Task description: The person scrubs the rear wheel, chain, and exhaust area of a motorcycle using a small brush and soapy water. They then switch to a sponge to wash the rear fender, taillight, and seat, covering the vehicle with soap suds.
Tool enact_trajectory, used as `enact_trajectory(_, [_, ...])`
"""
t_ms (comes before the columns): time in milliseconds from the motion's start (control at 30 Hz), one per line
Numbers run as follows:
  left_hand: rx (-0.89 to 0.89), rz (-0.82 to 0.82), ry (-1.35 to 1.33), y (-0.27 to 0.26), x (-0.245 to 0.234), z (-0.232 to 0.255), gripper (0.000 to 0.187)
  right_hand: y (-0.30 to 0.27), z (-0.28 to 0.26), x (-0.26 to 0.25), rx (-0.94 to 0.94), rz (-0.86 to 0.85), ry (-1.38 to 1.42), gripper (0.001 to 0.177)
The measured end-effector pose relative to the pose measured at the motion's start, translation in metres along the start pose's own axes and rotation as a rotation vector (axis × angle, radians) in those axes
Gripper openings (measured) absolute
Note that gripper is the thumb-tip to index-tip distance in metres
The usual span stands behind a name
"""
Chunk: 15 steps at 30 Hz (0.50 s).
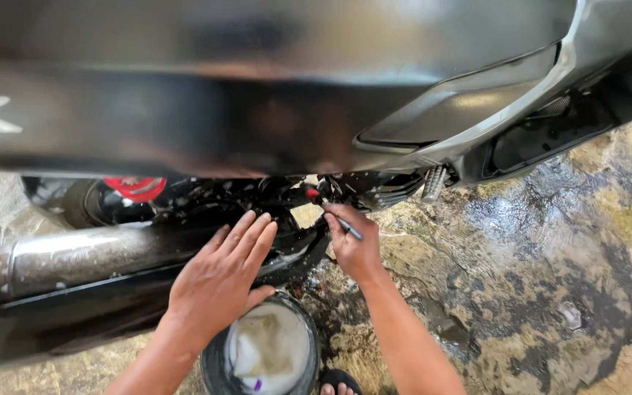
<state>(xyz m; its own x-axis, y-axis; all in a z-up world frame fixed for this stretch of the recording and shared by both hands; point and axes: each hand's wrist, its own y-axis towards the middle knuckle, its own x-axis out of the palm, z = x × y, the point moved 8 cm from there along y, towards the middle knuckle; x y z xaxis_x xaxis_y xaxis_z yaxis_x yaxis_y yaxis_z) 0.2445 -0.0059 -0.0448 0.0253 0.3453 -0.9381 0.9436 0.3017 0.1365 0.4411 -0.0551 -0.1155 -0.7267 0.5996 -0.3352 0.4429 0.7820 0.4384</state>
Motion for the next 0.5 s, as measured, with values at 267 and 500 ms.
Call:
enact_trajectory(267, [-0.040, 0.074, -0.279, 0.019, -0.009, 0.000, 0.082, -0.013, 0.003, -0.015, 0.253, -0.128, -0.310, 0.016])
enact_trajectory(500, [-0.059, 0.062, -0.346, 0.020, 0.006, 0.004, 0.073, -0.082, -0.036, -0.029, 0.395, -0.433, 0.184, 0.017])
